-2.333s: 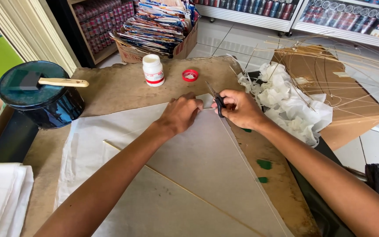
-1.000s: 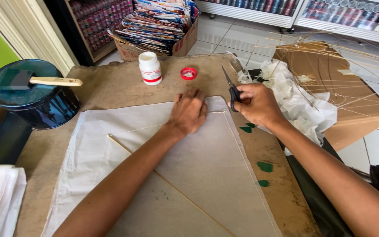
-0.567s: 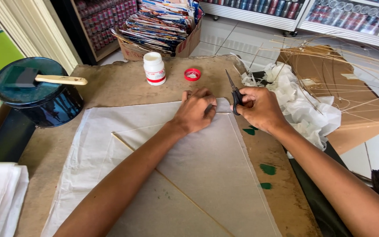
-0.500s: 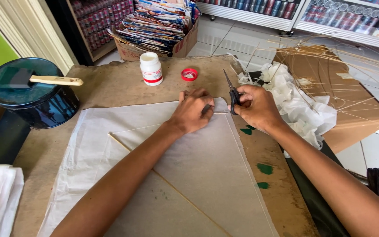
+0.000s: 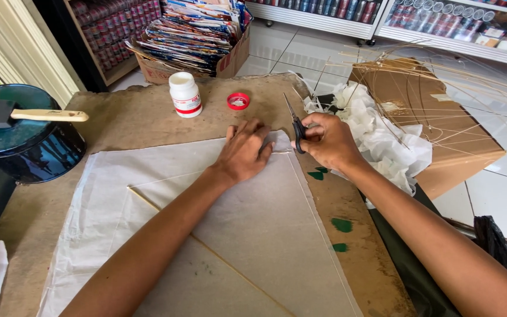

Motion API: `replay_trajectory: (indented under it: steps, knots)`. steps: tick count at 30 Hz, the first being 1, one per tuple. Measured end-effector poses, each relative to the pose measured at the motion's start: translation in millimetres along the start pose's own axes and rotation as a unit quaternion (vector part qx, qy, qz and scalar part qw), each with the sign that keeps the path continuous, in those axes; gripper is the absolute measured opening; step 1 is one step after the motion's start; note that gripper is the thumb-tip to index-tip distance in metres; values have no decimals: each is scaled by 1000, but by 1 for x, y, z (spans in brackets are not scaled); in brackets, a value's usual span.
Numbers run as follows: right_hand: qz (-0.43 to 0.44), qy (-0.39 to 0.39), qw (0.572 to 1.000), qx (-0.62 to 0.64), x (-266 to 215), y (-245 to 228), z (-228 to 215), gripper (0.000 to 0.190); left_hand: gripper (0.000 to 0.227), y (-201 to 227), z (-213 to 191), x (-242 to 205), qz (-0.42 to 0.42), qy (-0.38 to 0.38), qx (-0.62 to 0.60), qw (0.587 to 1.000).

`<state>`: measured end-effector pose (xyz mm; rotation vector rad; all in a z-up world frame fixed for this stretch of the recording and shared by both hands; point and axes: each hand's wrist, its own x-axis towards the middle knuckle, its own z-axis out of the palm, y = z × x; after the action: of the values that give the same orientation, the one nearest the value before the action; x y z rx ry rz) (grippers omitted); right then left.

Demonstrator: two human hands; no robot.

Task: Trimming excess paper from the edges of a kite frame using scissors.

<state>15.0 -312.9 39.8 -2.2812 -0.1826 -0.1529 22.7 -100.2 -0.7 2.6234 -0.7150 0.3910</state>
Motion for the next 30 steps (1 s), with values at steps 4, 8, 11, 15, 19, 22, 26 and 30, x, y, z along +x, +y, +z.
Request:
replay_trajectory:
  steps: [4,8,11,15,19,22,26,30]
  knots:
    - [12,-9,998,63,11,8,6,42,40,-1,3,0,18,0,-17,1000]
    - [5,-15,992,126,16,17,15,41,36,-5,8,2,41,18,-32,998]
    - [0,-19,984,176,15,18,16,40,36,-5,10,2,36,31,-33,998]
    - [3,-30,974,224,13,16,15,40,37,-5,10,3,31,32,-39,998]
    - [8,-17,971,239,13,17,16,44,38,-8,13,3,39,41,-56,997]
    - [8,-19,971,236,12,14,16,44,40,-8,13,3,36,46,-70,996]
    - [-6,-8,978,210,12,13,18,45,39,-5,10,2,44,60,-77,994]
    - [-14,7,991,135,19,24,28,44,39,-8,14,3,56,71,-79,993]
